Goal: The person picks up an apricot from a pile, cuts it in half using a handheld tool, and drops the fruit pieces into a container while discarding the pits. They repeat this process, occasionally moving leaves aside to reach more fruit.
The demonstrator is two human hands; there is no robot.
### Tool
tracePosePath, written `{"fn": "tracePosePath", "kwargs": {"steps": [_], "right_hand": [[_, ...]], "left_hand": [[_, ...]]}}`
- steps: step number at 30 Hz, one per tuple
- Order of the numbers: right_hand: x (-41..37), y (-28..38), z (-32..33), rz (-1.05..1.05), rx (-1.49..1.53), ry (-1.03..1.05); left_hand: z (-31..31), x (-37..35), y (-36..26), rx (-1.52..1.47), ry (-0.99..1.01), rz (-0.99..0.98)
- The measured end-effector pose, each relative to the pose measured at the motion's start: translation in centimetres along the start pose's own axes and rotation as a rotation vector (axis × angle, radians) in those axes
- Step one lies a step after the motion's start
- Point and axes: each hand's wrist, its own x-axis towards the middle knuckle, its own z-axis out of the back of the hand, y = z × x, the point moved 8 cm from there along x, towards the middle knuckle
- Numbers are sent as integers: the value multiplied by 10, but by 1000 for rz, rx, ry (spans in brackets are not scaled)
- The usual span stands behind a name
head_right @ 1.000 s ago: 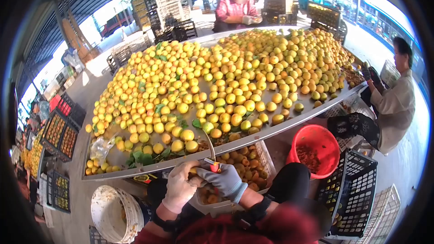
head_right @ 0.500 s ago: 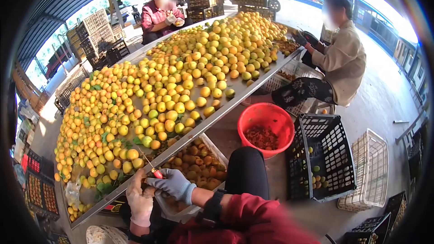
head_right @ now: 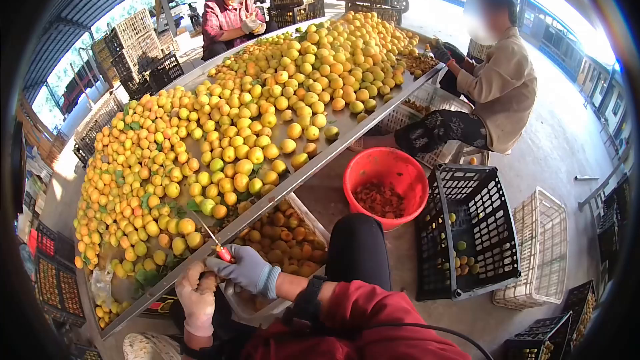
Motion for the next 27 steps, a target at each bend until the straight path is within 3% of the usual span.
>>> {"fn": "tracePosePath", "kwargs": {"steps": [4, 6, 7, 8, 9, 10, 11, 13, 15, 17, 20, 21, 23, 25, 27], "right_hand": [[10, -3, 8, 133, -29, -70], [1, 4, 8, 73, -21, -112], [-5, 13, 13, 69, -174, -94], [-2, 14, 12, 121, -242, -76], [6, 14, 21, 291, -430, -48], [1, 31, 21, 385, -813, -146], [-10, 48, 14, 336, -842, -118], [-8, 59, 21, 484, -1063, -221], [-9, 68, 28, 514, -994, -219], [-14, 78, 38, 548, -922, -222], [-27, 87, 68, 424, -755, -316], [-38, 96, 76, 527, -712, -353], [-59, 111, 89, 428, -549, -405], [-81, 131, 100, 507, -529, -482], [-97, 143, 113, 572, -494, -537]], "left_hand": [[1, 4, -8, 128, -37, -112], [10, 3, 11, 23, -87, 34], [16, 4, 12, -50, -124, 114], [21, 5, 12, 8, -135, 64], [27, 6, 12, 63, -142, 10], [29, 7, 9, 104, -94, 18], [30, 8, 7, 135, -41, 20], [26, 5, 20, 164, 35, 75], [7, 0, 31, 245, 306, 206], [-6, -3, 46, 343, 376, 185], [-48, -11, 65, 466, 721, 146], [-58, -4, 61, 469, 720, 134], [-90, 6, 46, 487, 828, 83], [-121, 29, 7, 317, 799, 6], [-132, 47, -51, -43, 628, -213]]}}
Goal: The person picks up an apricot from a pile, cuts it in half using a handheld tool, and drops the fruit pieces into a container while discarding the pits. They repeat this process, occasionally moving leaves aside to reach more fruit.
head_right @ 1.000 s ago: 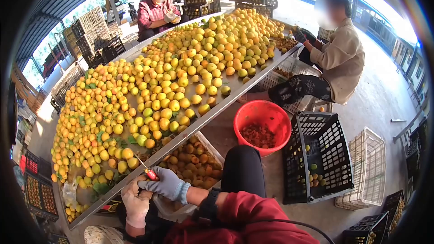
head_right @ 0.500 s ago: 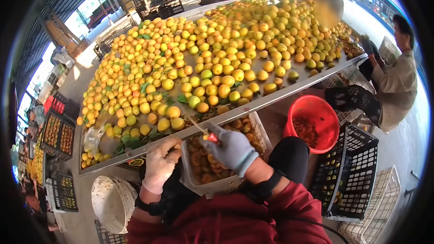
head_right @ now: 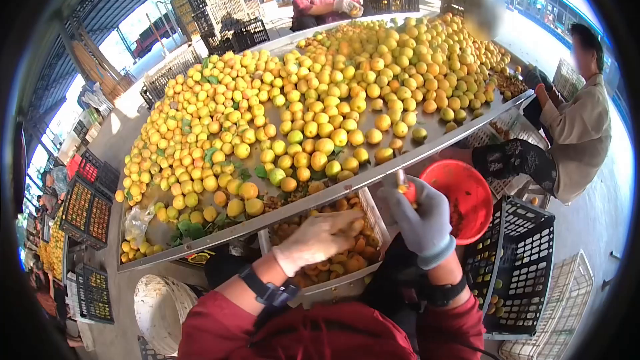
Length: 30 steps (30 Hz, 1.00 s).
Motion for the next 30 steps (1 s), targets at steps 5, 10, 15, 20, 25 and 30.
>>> {"fn": "tracePosePath", "kwargs": {"steps": [5, 10, 15, 20, 25, 30], "right_hand": [[5, -11, 30, -60, 120, -122], [16, -31, 16, -75, 122, -82], [32, -40, -17, -111, 57, 65], [45, -61, -42, -219, -4, 200], [62, -71, -45, -268, -6, 168], [83, -80, -34, -291, -149, 107]], "left_hand": [[2, 16, -12, -445, 92, 189], [60, -22, 47, -253, -70, 409], [135, -49, 110, 100, -66, 552], [199, -73, 186, 391, 1, 850], [245, -105, 247, 566, -104, 1083], [276, -93, 291, 690, -100, 1011]]}}
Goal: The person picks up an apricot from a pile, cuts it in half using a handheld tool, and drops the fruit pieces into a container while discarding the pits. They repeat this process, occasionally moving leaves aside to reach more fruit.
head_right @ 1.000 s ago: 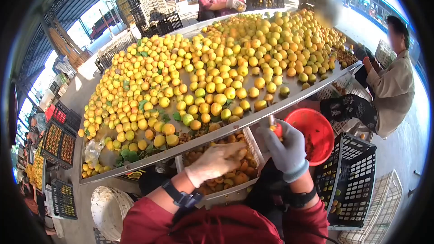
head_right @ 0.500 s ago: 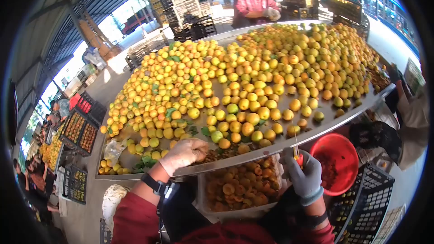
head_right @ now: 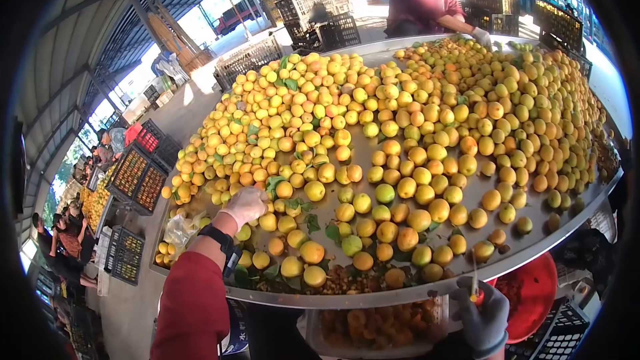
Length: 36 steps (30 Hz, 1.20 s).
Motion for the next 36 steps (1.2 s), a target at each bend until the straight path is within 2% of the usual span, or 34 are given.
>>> {"fn": "tracePosePath", "kwargs": {"steps": [4, 6, 11, 14, 15, 16, 17, 18, 20, 21, 22, 23, 24, 25, 26, 28, 29, 30, 32, 33, 36], "right_hand": [[14, -17, 11, -30, -44, -70], [20, -17, 13, -24, -45, -102], [30, -21, 5, -5, -42, -72], [27, -12, -2, 45, -39, -5], [25, -11, -5, 58, -20, 14], [21, -8, -7, 69, -1, 36], [16, -3, -12, -5, 28, 50], [14, -2, -8, 142, -113, 71], [7, -6, -17, -45, 5, 132], [4, -5, -21, -112, -49, 133], [0, -2, -27, -91, -63, 159], [-4, -2, -29, -62, -123, 192], [-10, 0, -32, -32, -183, 227], [-17, 1, -40, -56, -83, 327], [-22, 5, -45, 12, -124, 331], [-30, 9, -60, 28, -171, 437], [-30, 4, -68, 226, -258, 487], [-37, 9, -76, 333, -265, 522], [-54, 40, -92, 484, -236, 538], [-58, 45, -95, 618, -399, 466], [-73, 67, -105, 638, -556, 338]], "left_hand": [[6, 30, -26, -107, -86, -93], [2, 39, -28, -83, -68, 57], [-21, 65, -29, 189, -226, 13], [-15, 58, -35, 160, -231, 71], [-14, 54, -39, 117, -86, 121], [-8, 47, -41, 114, -93, 118], [-8, 40, -45, -38, -59, 60], [-8, 34, -49, -191, -26, -1], [-2, 23, -51, -300, -55, -41], [-7, 11, -50, -782, 44, 4], [-12, -4, -53, -1262, 149, 52], [-7, -21, -57, -1551, 138, -2], [-5, -37, -57, -1556, 129, -11], [-1, -53, -65, -1733, 167, -115], [4, -70, -73, -1907, 211, -227], [6, -101, -79, -1964, 208, -266], [9, -115, -81, -2056, 177, -344], [13, -130, -84, -2150, 145, -422], [14, -158, -90, -2238, 131, -410], [12, -169, -89, -2249, 94, -385], [8, -196, -92, -2317, 95, -407]]}}
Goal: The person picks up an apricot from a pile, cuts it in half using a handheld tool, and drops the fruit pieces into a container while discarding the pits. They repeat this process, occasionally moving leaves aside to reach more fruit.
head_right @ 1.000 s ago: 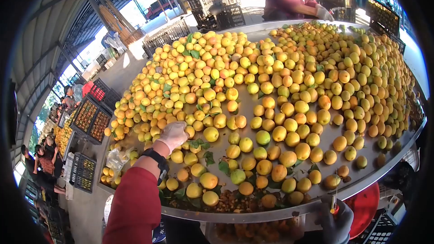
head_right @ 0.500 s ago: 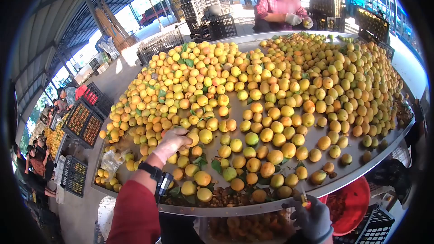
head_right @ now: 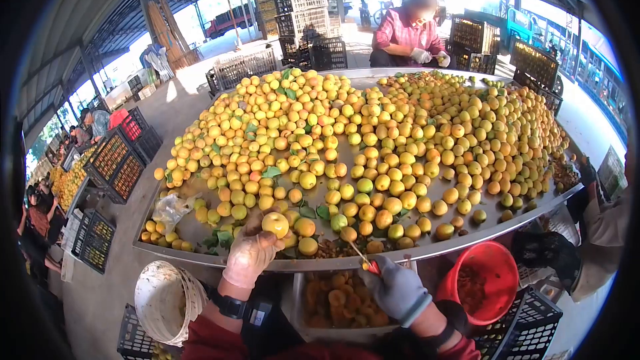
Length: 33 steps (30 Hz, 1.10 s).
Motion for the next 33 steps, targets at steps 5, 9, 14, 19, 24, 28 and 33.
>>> {"fn": "tracePosePath", "kwargs": {"steps": [5, 9, 14, 19, 24, 28, 33], "right_hand": [[-1, 12, -25, -185, 392, 180], [-1, 47, -47, -222, 842, 283], [4, 60, -72, -286, 1011, 385], [9, 58, -87, -252, 988, 407], [13, 58, -90, -224, 999, 396], [16, 61, -96, -248, 1011, 416], [18, 61, -99, -213, 1007, 368]], "left_hand": [[-12, -35, 8, 76, -4, 51], [-24, -50, 15, 126, 53, 82], [-28, -59, 22, 106, 92, 136], [-16, -59, 30, 17, 73, 139], [-11, -58, 31, 52, 21, 171], [-7, -56, 31, 71, 46, 134], [1, -56, 30, 174, 32, 99]]}}
